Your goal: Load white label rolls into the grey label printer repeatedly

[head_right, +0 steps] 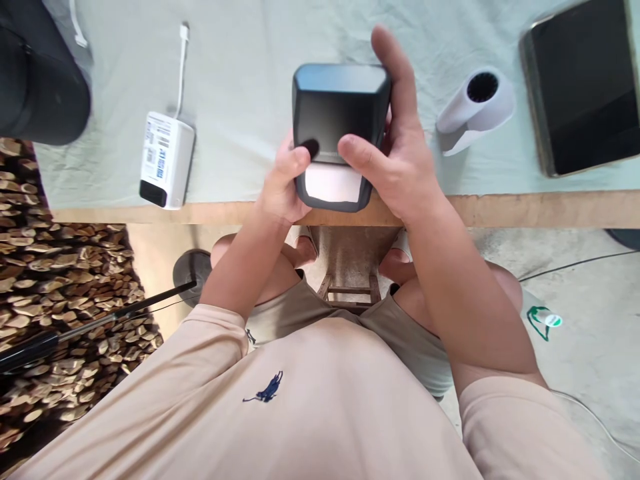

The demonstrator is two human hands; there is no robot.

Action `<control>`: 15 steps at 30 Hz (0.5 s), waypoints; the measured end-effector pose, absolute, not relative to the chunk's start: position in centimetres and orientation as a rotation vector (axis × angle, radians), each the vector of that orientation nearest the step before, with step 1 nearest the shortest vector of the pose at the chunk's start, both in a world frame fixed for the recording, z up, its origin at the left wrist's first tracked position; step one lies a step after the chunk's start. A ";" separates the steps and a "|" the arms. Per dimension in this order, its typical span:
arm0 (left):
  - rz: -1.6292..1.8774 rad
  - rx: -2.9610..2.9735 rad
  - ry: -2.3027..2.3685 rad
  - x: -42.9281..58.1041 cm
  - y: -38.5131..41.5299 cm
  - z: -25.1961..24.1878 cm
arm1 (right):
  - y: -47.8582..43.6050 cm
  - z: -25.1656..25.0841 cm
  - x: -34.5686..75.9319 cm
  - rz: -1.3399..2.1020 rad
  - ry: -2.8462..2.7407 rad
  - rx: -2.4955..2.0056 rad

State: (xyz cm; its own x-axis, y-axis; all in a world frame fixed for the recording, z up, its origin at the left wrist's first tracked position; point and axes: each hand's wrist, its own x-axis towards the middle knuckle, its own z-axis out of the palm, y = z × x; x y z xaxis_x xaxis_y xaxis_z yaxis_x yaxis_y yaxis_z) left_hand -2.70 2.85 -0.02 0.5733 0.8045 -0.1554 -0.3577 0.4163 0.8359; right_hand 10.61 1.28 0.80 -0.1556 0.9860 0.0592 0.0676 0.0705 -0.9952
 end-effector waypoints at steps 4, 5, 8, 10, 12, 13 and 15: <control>0.701 0.950 0.804 -2.3 2.7 0.6 | 0.9 1.1 10.0 1.309 -1.318 -1.019; 0.669 0.965 0.850 -2.2 2.6 0.8 | 0.9 1.2 10.0 1.323 -1.307 -1.007; 0.665 0.953 0.877 -2.1 2.6 0.9 | 0.9 1.2 10.2 1.319 -1.335 -1.048; 0.723 0.896 0.823 -2.1 2.7 0.8 | 0.9 1.2 10.3 1.293 -1.368 -1.089; 0.756 0.835 0.794 -2.0 2.7 0.7 | 1.0 1.1 10.4 1.260 -1.383 -1.117; 0.751 0.817 0.807 -2.0 2.6 0.8 | 1.0 1.0 10.4 1.245 -1.386 -1.134; 0.734 0.833 0.854 -1.8 2.6 1.0 | 1.0 0.9 10.4 1.209 -1.395 -1.177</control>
State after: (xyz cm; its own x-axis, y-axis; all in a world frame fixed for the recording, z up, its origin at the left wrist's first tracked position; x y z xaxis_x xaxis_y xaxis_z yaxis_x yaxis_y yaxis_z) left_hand -1.84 2.58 0.99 0.4633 0.8174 -0.3423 -0.2152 0.4784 0.8513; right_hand 10.44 0.95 0.88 -0.1230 0.9911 0.0503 0.0912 0.0618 -0.9939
